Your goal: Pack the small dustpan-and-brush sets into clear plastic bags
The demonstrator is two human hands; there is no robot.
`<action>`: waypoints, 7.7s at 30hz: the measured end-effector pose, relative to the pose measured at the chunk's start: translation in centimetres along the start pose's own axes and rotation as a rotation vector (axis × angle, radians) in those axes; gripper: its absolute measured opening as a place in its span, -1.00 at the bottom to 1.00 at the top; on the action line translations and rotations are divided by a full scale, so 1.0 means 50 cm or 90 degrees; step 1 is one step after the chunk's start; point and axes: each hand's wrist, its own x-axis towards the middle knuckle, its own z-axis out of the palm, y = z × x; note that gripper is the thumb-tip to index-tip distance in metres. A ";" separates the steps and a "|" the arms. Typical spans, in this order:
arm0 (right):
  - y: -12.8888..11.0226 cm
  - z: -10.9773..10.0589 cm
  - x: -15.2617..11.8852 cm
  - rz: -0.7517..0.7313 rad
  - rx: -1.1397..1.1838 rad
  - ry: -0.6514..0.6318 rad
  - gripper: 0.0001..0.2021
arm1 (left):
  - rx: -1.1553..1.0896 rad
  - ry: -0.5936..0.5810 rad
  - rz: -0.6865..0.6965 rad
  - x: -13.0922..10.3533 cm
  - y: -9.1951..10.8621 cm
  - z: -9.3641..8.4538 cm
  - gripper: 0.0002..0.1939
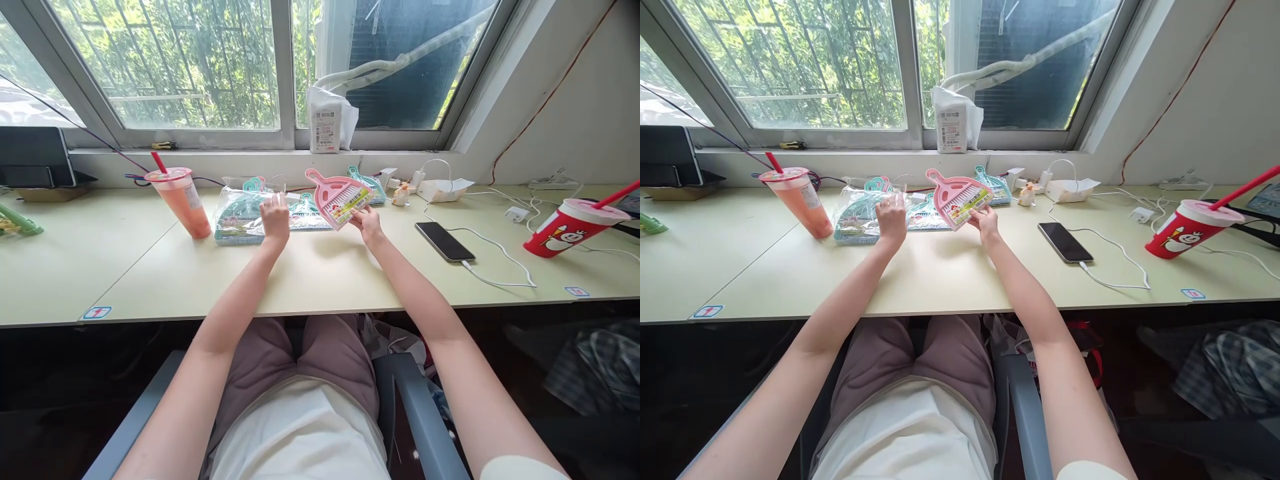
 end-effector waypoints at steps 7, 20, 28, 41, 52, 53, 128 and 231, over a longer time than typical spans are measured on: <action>-0.001 -0.003 0.002 0.011 0.014 0.005 -0.71 | -0.025 -0.038 0.054 0.016 -0.033 -0.010 -0.70; 0.010 0.020 -0.014 0.075 -0.060 -0.096 -0.69 | 0.001 0.002 0.041 0.011 -0.052 -0.004 -0.63; 0.009 0.014 -0.012 0.096 -0.050 -0.091 -0.71 | 0.010 -0.067 0.060 0.011 -0.066 0.003 -0.73; -0.025 0.005 -0.017 0.118 -0.071 -0.196 -0.72 | -0.042 -0.002 0.002 0.019 -0.043 -0.035 -0.76; -0.001 -0.005 0.009 0.102 -0.062 -0.104 -0.70 | -0.004 0.039 -0.045 0.024 -0.045 -0.037 -0.78; -0.003 -0.007 0.010 0.109 -0.068 -0.099 -0.70 | 0.012 0.051 -0.041 0.023 -0.045 -0.039 -0.77; 0.003 0.056 -0.047 -0.025 0.012 -0.106 -0.54 | -0.646 -0.469 -0.203 -0.040 0.023 0.065 -0.35; -0.044 -0.049 0.039 -0.045 -0.131 -0.011 -0.82 | -0.725 -0.409 -0.447 -0.028 0.025 0.053 -0.55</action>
